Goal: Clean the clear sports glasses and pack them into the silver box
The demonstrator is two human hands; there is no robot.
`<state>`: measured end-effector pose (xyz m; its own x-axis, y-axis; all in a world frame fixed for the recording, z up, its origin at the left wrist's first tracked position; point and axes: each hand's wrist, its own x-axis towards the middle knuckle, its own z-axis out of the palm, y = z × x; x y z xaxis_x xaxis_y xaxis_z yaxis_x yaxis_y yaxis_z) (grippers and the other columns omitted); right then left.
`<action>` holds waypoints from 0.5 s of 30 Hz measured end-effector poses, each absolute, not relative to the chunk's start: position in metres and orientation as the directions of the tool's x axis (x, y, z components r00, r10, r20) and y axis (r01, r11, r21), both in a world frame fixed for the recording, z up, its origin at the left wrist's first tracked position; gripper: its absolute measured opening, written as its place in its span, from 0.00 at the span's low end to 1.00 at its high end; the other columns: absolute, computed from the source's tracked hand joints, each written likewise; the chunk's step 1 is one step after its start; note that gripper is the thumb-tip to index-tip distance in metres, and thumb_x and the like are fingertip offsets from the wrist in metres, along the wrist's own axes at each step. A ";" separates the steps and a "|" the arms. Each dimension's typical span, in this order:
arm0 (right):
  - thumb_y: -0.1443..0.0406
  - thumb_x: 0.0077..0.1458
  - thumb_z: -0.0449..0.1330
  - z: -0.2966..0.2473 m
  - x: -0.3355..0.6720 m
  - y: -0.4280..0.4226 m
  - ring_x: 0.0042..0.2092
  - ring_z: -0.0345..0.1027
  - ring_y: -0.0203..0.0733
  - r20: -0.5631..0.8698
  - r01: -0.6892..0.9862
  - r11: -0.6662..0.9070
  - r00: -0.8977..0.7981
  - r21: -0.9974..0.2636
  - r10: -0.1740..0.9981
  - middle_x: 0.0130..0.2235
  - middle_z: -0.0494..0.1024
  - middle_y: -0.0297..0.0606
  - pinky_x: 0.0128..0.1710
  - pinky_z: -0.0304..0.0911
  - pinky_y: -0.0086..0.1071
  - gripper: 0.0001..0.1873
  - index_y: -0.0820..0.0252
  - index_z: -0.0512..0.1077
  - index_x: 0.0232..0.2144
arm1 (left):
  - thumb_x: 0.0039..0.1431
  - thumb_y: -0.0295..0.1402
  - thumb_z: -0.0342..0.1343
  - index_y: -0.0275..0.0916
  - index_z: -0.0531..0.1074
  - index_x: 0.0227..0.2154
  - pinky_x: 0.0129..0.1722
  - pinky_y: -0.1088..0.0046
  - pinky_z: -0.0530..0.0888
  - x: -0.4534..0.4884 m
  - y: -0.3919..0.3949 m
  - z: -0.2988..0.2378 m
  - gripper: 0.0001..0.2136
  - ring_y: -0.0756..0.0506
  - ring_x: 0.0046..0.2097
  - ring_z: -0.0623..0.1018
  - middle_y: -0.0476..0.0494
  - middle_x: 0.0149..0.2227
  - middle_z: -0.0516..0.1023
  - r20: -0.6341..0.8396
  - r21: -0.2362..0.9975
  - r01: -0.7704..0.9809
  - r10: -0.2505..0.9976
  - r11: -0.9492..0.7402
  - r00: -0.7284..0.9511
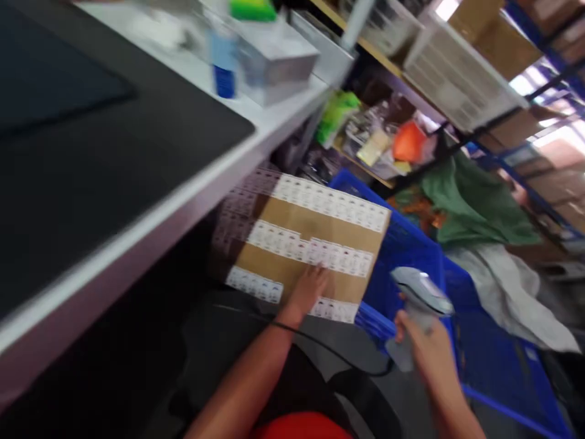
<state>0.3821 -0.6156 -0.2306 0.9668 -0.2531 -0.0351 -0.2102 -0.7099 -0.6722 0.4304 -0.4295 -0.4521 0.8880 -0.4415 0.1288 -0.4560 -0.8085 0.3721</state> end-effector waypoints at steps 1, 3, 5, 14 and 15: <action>0.51 0.48 0.63 -0.249 0.383 -0.624 0.22 0.69 0.48 -0.106 -0.279 -0.689 0.953 -0.669 -0.284 0.20 0.74 0.38 0.21 0.64 0.39 0.15 0.55 0.69 0.24 | 0.65 0.32 0.57 0.38 0.67 0.58 0.62 0.45 0.66 0.438 -0.435 -0.459 0.19 0.34 0.65 0.66 0.36 0.64 0.65 0.128 0.380 -0.469 -0.457 -0.797 0.880; 0.53 0.48 0.60 -0.282 0.391 -0.632 0.19 0.67 0.45 -0.176 -0.346 -0.669 0.934 -0.657 -0.311 0.16 0.71 0.34 0.21 0.63 0.37 0.13 0.55 0.67 0.24 | 0.65 0.24 0.52 0.37 0.67 0.60 0.65 0.46 0.61 0.447 -0.440 -0.471 0.21 0.34 0.69 0.58 0.37 0.67 0.62 0.109 0.388 -0.473 -0.470 -0.791 0.876; 0.56 0.49 0.57 -0.308 0.401 -0.632 0.19 0.67 0.43 -0.184 -0.309 -0.716 0.951 -0.626 -0.249 0.17 0.72 0.34 0.22 0.62 0.35 0.11 0.57 0.68 0.26 | 0.64 0.21 0.47 0.35 0.65 0.61 0.67 0.50 0.59 0.450 -0.439 -0.478 0.23 0.36 0.71 0.54 0.38 0.68 0.61 0.090 0.391 -0.465 -0.470 -0.795 0.878; 0.64 0.51 0.57 -0.370 0.431 -0.611 0.35 0.77 0.49 -0.205 -0.103 -0.879 0.979 -0.465 -0.006 0.31 0.81 0.46 0.34 0.65 0.33 0.09 0.62 0.74 0.35 | 0.63 0.22 0.44 0.32 0.67 0.59 0.70 0.60 0.55 0.454 -0.440 -0.478 0.22 0.43 0.72 0.53 0.38 0.71 0.54 0.078 0.447 -0.406 -0.417 -0.797 0.906; 0.64 0.52 0.57 -0.375 0.430 -0.611 0.35 0.77 0.50 -0.213 -0.106 -0.885 0.977 -0.453 -0.008 0.32 0.82 0.47 0.34 0.65 0.33 0.10 0.62 0.74 0.36 | 0.63 0.21 0.43 0.33 0.67 0.58 0.70 0.61 0.56 0.454 -0.441 -0.478 0.21 0.43 0.72 0.53 0.39 0.71 0.54 0.074 0.454 -0.397 -0.411 -0.798 0.909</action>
<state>0.4300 -0.6107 -0.3747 0.9771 -0.0083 -0.2128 -0.1061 -0.8853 -0.4527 0.4535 -0.4407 -0.4779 0.9088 -0.4106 0.0742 -0.3974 -0.7975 0.4539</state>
